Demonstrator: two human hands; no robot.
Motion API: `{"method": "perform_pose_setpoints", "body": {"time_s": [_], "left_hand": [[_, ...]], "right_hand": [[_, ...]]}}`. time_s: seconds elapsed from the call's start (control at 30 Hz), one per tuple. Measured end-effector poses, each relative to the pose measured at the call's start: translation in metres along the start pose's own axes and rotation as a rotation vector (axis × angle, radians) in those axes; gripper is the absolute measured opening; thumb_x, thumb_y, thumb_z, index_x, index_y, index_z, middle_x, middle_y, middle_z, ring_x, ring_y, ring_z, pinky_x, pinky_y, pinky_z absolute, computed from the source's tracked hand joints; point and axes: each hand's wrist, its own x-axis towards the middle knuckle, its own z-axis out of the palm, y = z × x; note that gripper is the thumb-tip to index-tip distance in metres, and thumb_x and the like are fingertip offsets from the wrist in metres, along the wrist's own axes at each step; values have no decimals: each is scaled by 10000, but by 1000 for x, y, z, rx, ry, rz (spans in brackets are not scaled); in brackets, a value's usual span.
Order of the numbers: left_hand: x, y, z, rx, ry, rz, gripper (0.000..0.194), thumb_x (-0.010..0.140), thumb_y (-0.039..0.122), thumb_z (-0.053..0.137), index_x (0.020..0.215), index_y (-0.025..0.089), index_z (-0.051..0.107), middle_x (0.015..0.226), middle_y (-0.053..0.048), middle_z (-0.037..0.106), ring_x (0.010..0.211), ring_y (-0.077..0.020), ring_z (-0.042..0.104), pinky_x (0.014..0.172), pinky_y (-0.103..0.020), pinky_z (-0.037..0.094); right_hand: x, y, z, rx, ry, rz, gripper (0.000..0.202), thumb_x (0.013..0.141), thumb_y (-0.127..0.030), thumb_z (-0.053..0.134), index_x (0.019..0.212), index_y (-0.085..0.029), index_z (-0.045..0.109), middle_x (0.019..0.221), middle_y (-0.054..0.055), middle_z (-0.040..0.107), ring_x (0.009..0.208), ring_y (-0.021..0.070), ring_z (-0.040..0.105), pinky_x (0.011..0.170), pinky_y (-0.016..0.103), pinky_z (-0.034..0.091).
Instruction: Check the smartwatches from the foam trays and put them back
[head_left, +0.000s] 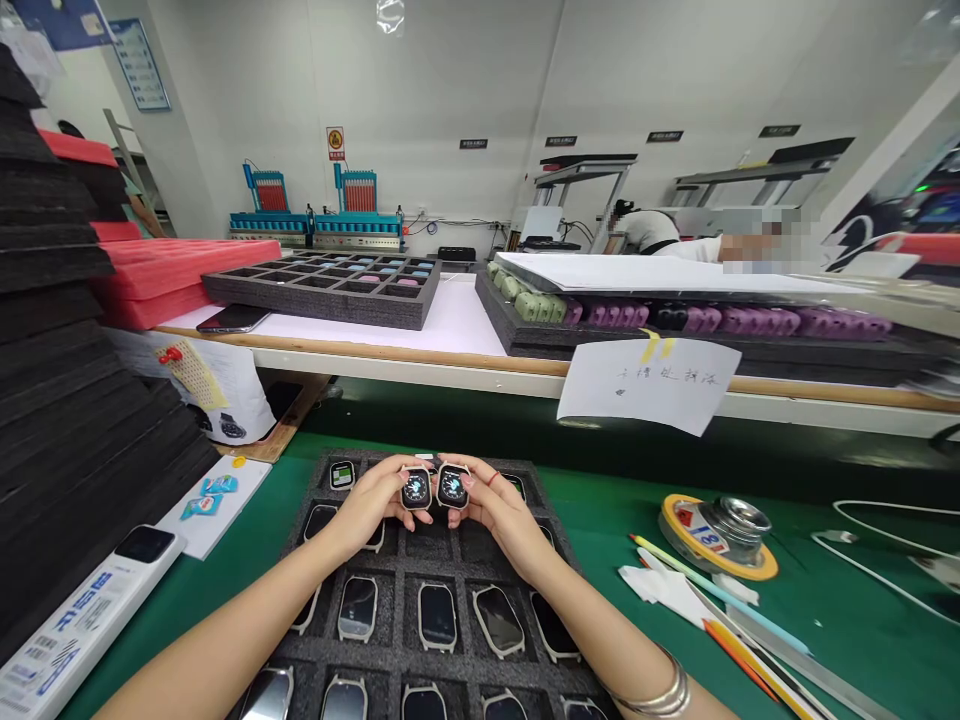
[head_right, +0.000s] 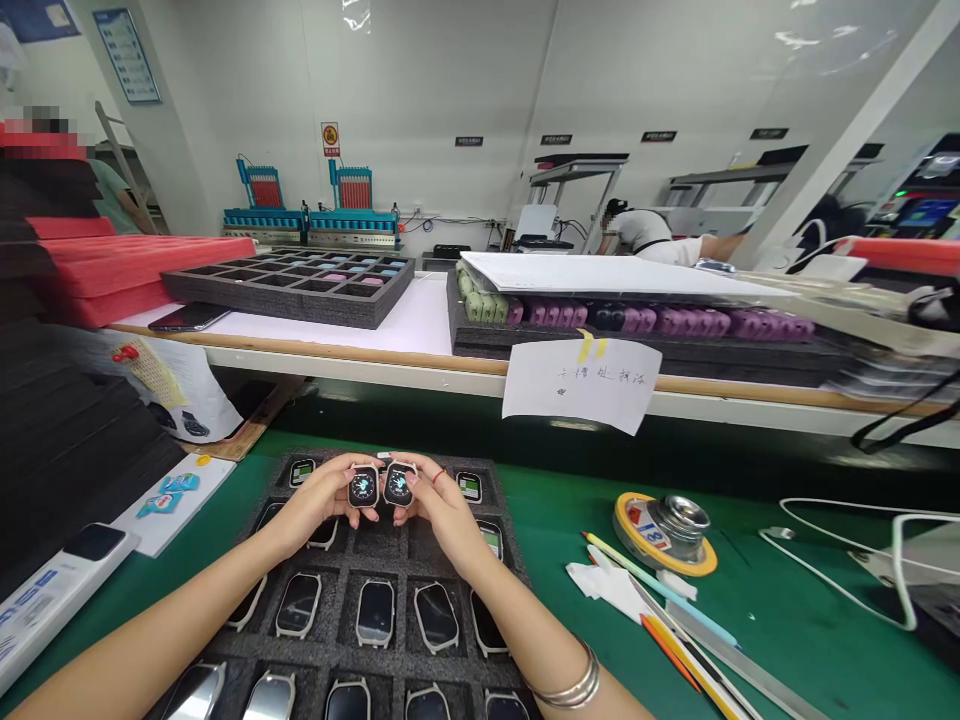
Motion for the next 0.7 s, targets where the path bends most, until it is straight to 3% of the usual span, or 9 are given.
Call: {"method": "perform_pose_setpoints", "body": {"time_s": [0.2,0.7], "left_hand": [[-2,0,1,30,-16,18,483,770,403,627,1164,126,591,1056,-144,658,701,-219,712,584,-303,545],[-2,0,3,101,-45,41,530,781,393,663,1210,102,556,983,-139,686,692,-195,702,555,-270,550]], "right_hand": [[0,-1,-1,-21,-3,-4,378,792,-345,714,1142,-218,652,1050,54,698,588,110,620,633,324,550],[0,-2,1,-79,1,-4,446,748,-438,758,1099,-196,629,991,52,710,549,91,613,586,286,547]]}}
